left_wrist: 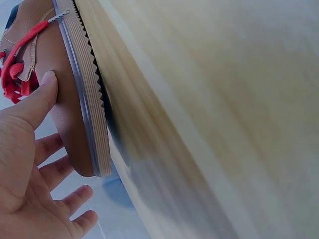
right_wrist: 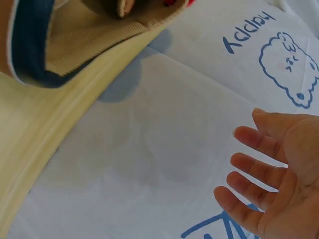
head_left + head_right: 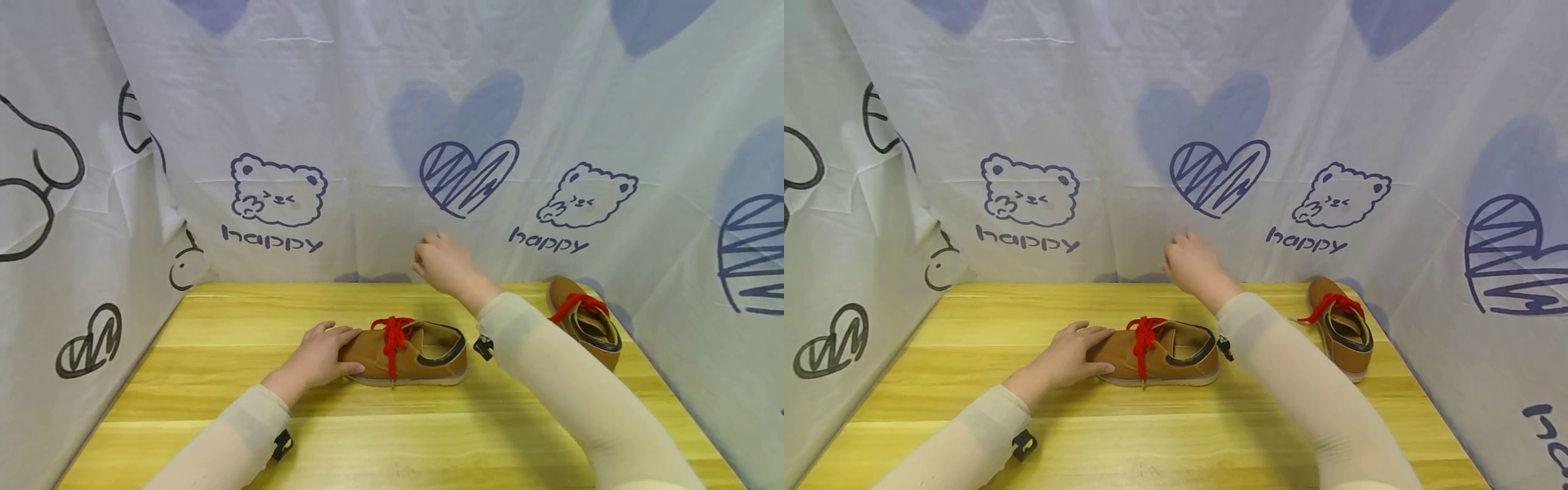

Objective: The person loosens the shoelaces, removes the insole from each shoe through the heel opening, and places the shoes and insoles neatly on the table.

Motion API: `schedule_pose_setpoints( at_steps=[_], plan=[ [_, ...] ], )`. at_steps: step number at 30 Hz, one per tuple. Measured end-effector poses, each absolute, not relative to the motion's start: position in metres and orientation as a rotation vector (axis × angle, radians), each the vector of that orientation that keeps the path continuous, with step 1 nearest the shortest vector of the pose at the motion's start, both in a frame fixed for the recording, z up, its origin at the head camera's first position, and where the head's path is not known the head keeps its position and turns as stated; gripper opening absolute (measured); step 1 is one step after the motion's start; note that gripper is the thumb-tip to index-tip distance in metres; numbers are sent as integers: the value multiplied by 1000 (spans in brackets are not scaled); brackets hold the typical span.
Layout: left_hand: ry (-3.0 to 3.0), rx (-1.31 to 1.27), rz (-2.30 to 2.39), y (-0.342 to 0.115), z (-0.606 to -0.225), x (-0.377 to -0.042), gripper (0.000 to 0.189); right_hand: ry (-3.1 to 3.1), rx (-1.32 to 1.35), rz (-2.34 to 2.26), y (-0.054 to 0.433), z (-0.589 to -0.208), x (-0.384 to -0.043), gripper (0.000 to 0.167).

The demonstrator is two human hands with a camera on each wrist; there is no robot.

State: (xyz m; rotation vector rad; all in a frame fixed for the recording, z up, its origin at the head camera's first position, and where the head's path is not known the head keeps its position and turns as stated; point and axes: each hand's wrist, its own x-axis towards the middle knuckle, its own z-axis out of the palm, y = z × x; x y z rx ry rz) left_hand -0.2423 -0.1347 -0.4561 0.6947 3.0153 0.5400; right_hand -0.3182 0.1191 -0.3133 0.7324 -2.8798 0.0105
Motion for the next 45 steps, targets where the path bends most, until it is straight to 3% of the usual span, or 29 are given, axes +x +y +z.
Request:
schedule_pose_setpoints(
  at_steps=[33, 45],
  plan=[
    [3020, 701, 543, -135, -456, -243, 73, -2770, 996, -60, 103, -349, -256, 22],
    [3008, 691, 559, -134, -457, -243, 74, -2686, 963, -82, 89, -379, -238, 22]
  ],
)
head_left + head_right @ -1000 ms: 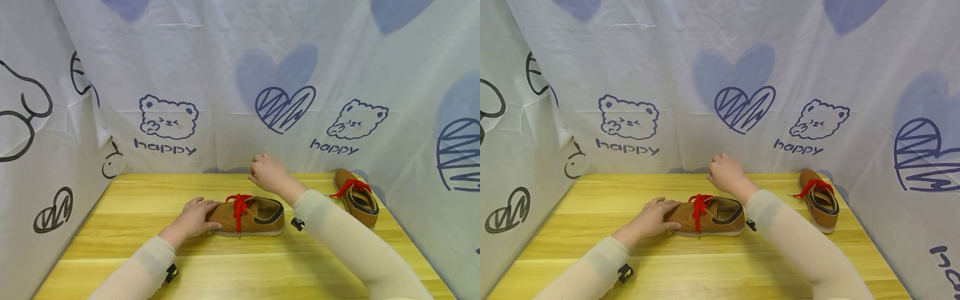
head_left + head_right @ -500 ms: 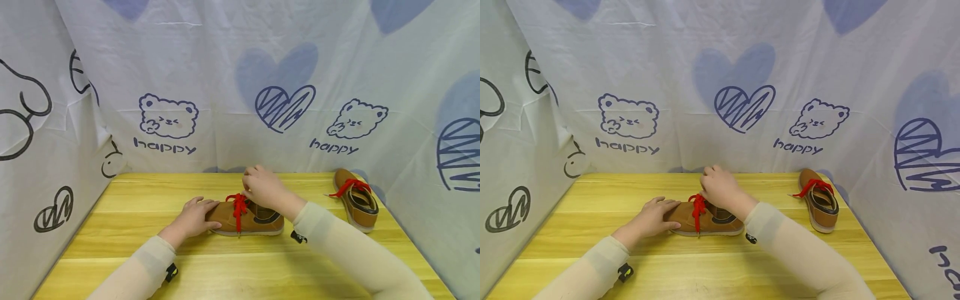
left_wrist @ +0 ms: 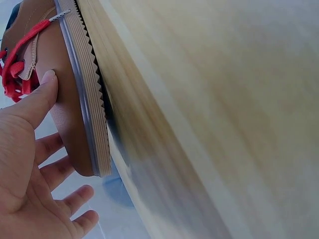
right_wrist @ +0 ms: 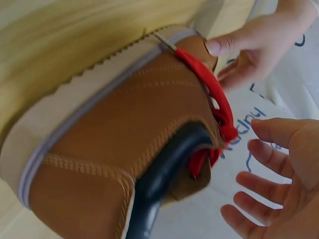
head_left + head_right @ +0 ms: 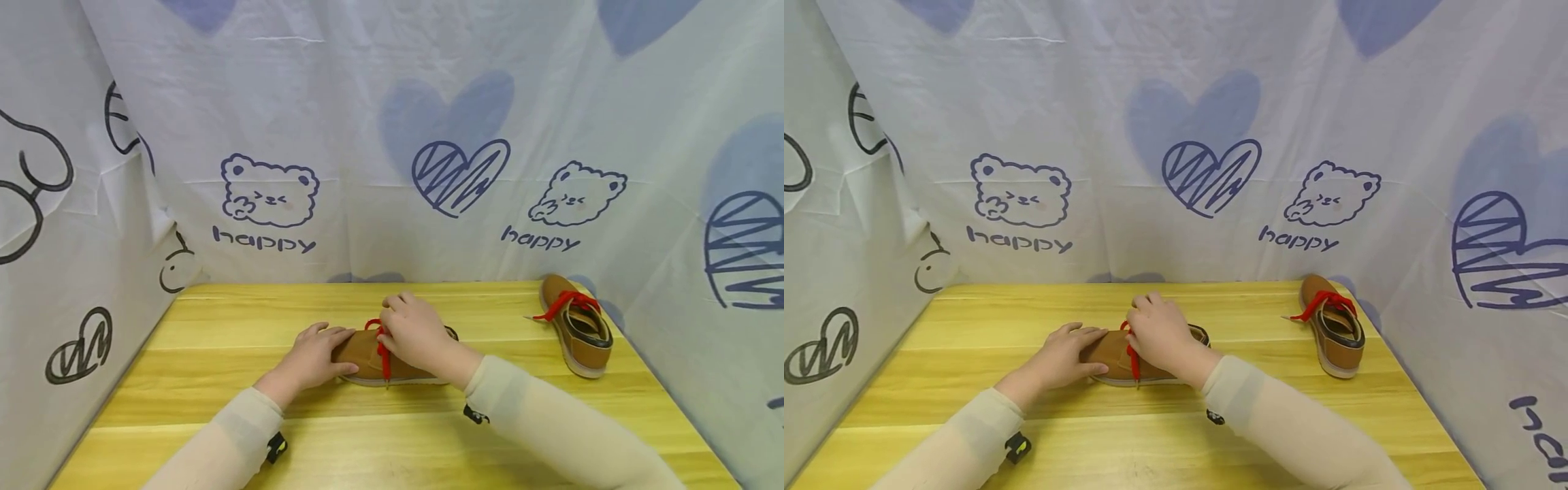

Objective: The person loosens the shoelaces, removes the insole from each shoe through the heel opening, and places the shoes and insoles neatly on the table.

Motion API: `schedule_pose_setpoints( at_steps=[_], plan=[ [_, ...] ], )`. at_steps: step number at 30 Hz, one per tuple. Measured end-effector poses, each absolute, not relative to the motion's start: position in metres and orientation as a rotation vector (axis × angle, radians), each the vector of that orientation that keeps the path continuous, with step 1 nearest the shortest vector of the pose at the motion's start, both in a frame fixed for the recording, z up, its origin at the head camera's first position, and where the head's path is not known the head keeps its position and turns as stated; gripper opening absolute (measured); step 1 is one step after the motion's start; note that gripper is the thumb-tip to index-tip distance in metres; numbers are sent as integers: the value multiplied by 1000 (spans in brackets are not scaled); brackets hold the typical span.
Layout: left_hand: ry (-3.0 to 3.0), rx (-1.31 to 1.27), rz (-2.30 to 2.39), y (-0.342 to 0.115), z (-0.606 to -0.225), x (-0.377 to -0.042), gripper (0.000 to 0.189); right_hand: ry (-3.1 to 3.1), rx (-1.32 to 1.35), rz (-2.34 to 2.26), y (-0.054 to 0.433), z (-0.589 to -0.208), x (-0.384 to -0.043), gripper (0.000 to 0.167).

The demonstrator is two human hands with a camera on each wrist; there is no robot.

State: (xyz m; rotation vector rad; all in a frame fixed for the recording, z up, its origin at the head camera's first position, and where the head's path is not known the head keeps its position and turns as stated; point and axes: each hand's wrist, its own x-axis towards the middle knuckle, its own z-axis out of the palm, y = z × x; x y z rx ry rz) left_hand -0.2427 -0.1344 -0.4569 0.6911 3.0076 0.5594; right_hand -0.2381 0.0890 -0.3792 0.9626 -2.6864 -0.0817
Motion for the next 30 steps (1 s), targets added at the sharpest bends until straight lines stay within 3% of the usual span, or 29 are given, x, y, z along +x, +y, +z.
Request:
schedule_pose_setpoints(
  at_steps=[12, 20, 30],
  plan=[
    [3014, 695, 562, -137, -459, -243, 75, -2720, 726, -340, 70, -395, -235, 39],
    [3014, 702, 586, -137, -461, -244, 75, -2778, 697, -406, 68, -394, -235, 21],
    [3019, 703, 598, -137, -463, -244, 74, -2780, 771, -365, 72, -371, -233, 17]
  ],
)
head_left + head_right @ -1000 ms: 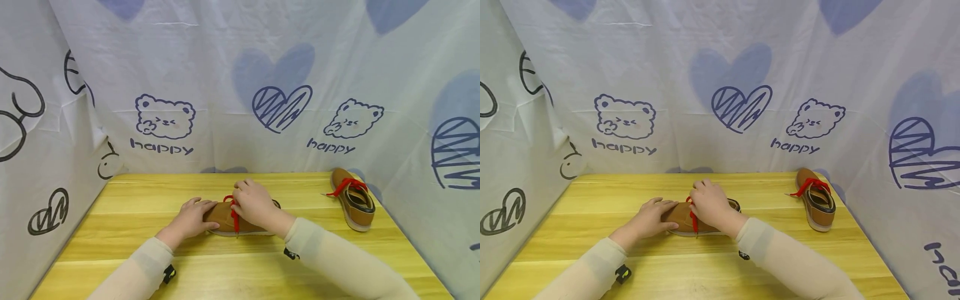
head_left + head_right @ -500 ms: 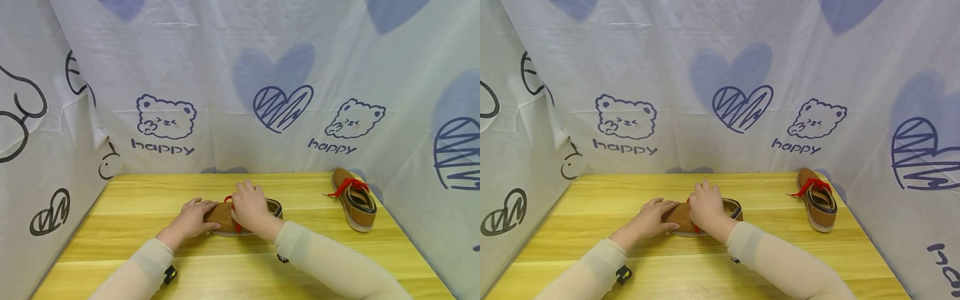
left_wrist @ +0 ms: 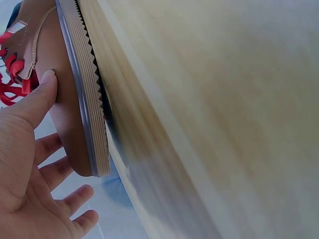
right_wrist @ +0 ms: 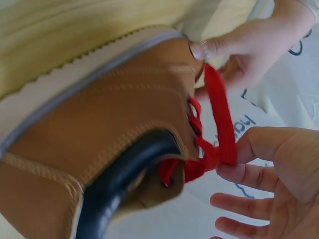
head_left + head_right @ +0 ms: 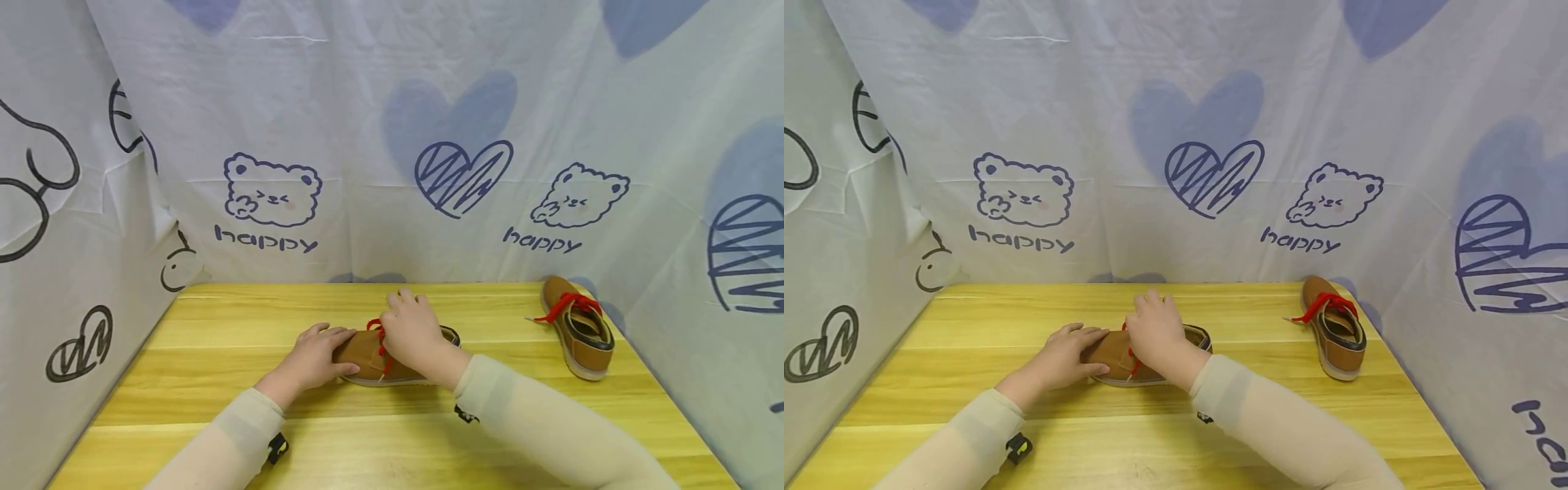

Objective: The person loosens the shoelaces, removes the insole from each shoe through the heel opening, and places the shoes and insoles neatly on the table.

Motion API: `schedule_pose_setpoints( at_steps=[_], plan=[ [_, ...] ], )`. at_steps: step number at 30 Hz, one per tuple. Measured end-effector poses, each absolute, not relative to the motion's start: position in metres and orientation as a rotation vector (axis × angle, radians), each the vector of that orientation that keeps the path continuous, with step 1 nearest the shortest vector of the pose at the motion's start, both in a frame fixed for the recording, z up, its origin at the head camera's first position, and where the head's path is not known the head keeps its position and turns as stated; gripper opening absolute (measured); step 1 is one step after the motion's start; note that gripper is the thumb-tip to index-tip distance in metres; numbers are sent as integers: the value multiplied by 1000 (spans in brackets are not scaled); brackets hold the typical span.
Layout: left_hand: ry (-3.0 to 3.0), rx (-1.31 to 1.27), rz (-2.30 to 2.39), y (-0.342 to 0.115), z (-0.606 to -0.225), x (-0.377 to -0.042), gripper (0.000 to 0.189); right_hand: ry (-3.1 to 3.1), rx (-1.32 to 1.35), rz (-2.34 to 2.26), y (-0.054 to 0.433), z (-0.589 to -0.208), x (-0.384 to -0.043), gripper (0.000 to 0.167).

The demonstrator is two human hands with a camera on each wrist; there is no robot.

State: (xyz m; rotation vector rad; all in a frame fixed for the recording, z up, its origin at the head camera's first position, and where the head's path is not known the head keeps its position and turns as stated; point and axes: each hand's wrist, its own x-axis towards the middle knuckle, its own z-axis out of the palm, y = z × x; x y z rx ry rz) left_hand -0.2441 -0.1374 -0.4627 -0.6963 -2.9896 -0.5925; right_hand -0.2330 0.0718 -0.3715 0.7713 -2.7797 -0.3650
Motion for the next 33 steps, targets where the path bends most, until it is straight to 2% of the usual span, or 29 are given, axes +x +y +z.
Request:
schedule_pose_setpoints(
  at_steps=[6, 11, 33],
  plan=[
    [-3007, -689, -604, -137, -462, -244, 75, -2695, 773, -296, 79, -362, -241, 6],
    [-3011, -678, -604, -137, -458, -242, 74, -2632, 780, -251, 87, -356, -250, 10],
    [-3016, -683, -619, -137, -457, -242, 74, -2488, 804, -175, 114, -336, -282, 11]
  ],
)
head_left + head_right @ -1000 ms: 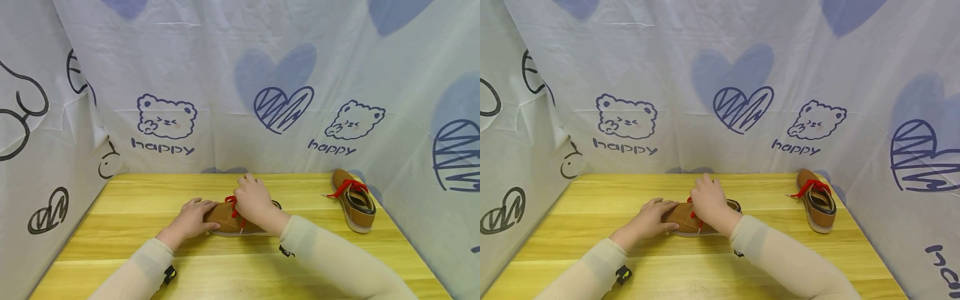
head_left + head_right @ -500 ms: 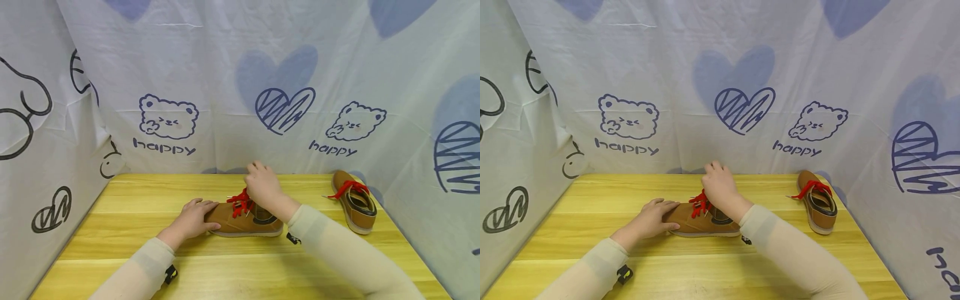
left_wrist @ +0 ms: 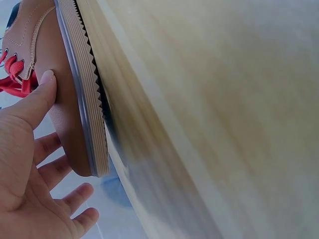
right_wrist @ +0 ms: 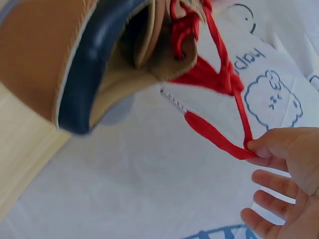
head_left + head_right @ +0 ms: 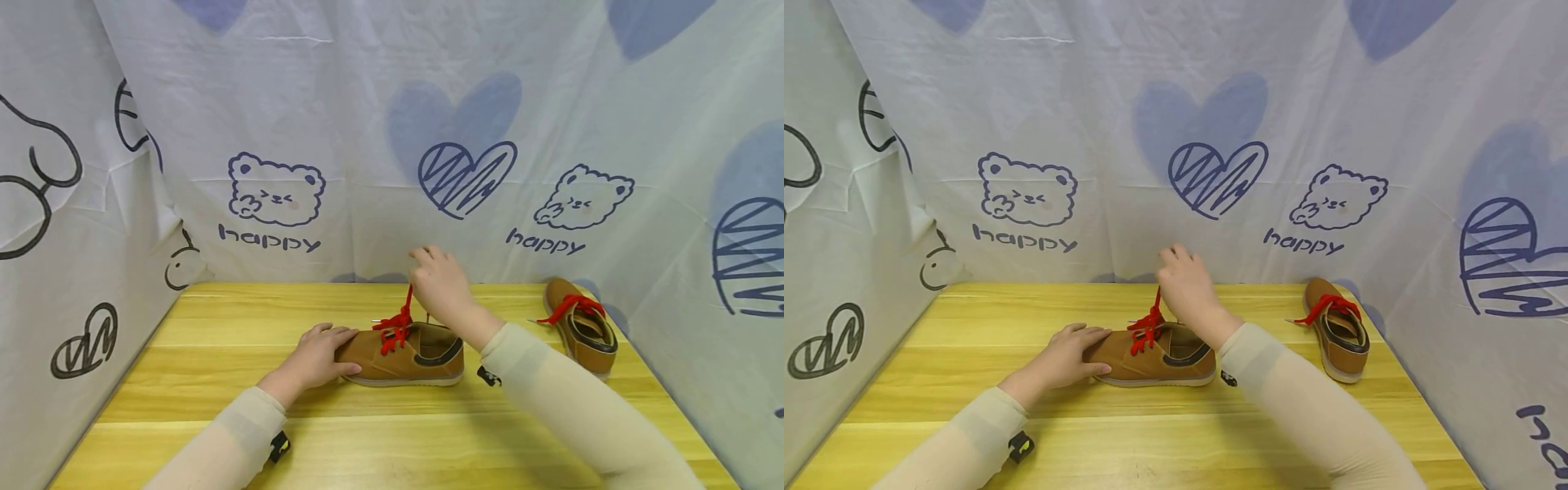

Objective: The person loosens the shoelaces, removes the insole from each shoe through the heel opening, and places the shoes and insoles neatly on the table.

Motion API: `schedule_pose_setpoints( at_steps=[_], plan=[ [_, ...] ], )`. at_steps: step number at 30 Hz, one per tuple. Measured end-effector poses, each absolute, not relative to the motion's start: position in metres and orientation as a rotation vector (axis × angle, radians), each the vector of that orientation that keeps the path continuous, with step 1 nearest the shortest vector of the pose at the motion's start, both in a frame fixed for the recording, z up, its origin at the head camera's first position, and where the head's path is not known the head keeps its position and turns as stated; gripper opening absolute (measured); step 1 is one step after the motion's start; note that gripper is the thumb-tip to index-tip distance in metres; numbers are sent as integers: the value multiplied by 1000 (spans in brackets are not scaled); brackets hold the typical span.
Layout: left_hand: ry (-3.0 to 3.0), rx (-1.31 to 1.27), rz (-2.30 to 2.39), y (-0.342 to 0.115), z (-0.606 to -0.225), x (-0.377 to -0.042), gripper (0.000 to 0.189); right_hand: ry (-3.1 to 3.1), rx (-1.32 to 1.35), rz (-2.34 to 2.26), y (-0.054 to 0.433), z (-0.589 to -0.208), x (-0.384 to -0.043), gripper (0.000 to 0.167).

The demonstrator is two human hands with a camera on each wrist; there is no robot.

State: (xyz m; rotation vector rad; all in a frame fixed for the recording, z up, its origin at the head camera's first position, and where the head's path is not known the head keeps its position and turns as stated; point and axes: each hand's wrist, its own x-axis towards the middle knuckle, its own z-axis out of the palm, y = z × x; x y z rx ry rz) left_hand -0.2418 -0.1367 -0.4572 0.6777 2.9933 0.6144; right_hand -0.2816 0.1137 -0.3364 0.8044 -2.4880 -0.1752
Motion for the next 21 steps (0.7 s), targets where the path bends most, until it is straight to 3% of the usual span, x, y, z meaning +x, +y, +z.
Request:
schedule_pose_setpoints(
  at_steps=[9, 21],
  plan=[
    [2992, 682, 615, -137, -458, -242, 75, -2349, 771, -54, 127, -320, -298, 5],
    [3007, 697, 605, -136, -459, -243, 74, -2308, 573, 174, 149, -286, -331, 12]
  ],
)
